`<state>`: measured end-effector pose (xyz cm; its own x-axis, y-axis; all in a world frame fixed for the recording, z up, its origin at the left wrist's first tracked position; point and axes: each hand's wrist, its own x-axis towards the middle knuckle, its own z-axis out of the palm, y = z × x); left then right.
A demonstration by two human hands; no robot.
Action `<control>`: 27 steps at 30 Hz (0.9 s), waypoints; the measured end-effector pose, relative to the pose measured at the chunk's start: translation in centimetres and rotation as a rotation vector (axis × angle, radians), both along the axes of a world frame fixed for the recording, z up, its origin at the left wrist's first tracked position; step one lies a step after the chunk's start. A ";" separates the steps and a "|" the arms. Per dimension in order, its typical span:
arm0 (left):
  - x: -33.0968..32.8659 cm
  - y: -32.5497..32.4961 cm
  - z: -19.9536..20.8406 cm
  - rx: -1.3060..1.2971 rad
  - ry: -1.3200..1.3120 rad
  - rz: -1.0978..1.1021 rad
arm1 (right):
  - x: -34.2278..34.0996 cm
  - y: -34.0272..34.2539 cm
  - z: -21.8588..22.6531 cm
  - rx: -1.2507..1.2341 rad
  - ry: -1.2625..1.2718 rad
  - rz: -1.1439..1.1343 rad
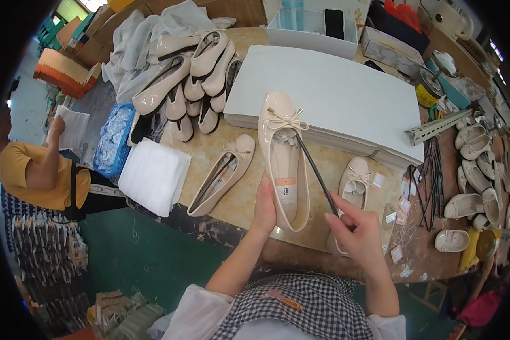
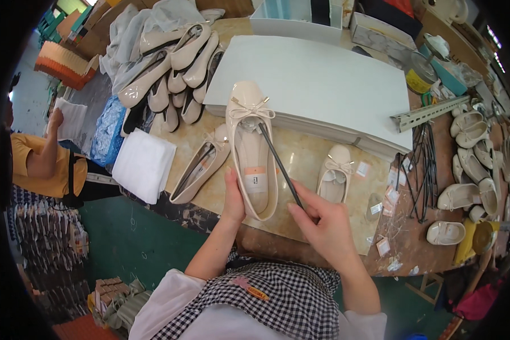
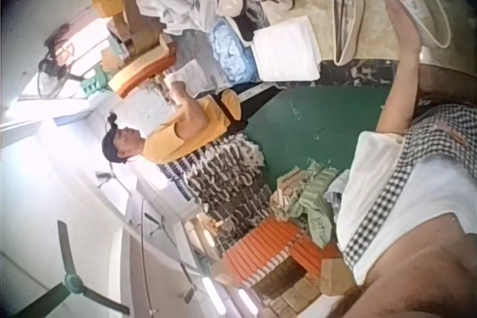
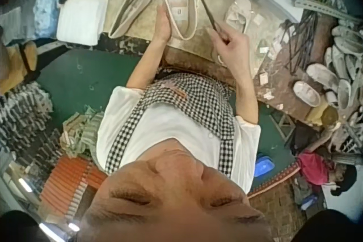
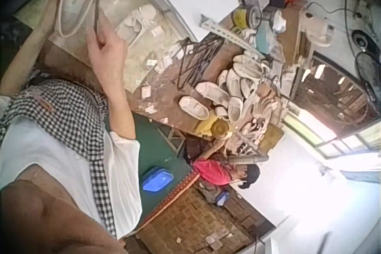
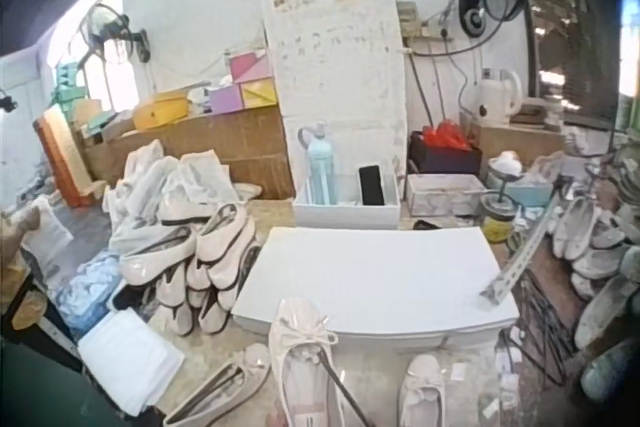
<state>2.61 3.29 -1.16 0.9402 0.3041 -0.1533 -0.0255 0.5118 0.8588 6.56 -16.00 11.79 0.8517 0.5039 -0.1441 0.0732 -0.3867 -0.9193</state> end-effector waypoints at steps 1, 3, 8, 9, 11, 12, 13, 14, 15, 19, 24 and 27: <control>-0.1 0.0 0.4 0.056 0.004 0.012 | 0.0 0.6 0.2 0.024 0.092 -0.005; -0.1 -0.2 1.4 0.167 0.006 0.032 | 0.4 1.7 0.4 0.062 0.209 -0.005; -0.6 -0.6 3.0 0.237 -0.067 0.025 | 1.4 2.8 -0.6 0.032 0.031 0.005; -0.6 -0.8 3.1 0.267 -0.072 0.019 | 1.3 3.1 -0.6 0.045 -0.076 -0.032; -1.0 -1.5 2.6 0.277 -0.069 0.041 | 0.6 4.4 -0.4 0.067 -0.291 -0.107; -1.2 -2.2 2.3 0.279 -0.069 0.045 | 0.5 4.9 -0.7 0.083 -0.389 -0.120; -1.5 -2.8 1.5 0.256 -0.031 0.061 | 0.6 5.2 -1.5 0.095 -0.493 -0.136; -2.0 -3.2 0.3 0.233 0.008 0.074 | 0.7 5.6 -2.4 0.103 -0.597 -0.152; -2.3 -3.5 -0.4 0.209 0.049 0.082 | 0.0 6.1 -4.1 0.018 -0.635 -0.119; -2.5 -3.4 -0.3 0.043 0.278 0.092 | -0.4 4.9 -5.3 -0.151 -0.404 -0.002; -3.2 2.8 0.2 0.481 0.234 -0.126 | 8.0 -9.1 -5.6 -0.248 -0.343 -0.433; -1.7 1.0 4.2 1.305 0.141 0.190 | 15.9 -20.7 -10.9 -0.657 -0.557 -0.759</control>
<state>0.90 4.25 3.03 0.8670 0.4263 0.2579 0.1250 -0.6872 0.7156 22.47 -36.69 0.92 0.9320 -0.1997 0.3025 -0.0505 -0.8980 -0.4372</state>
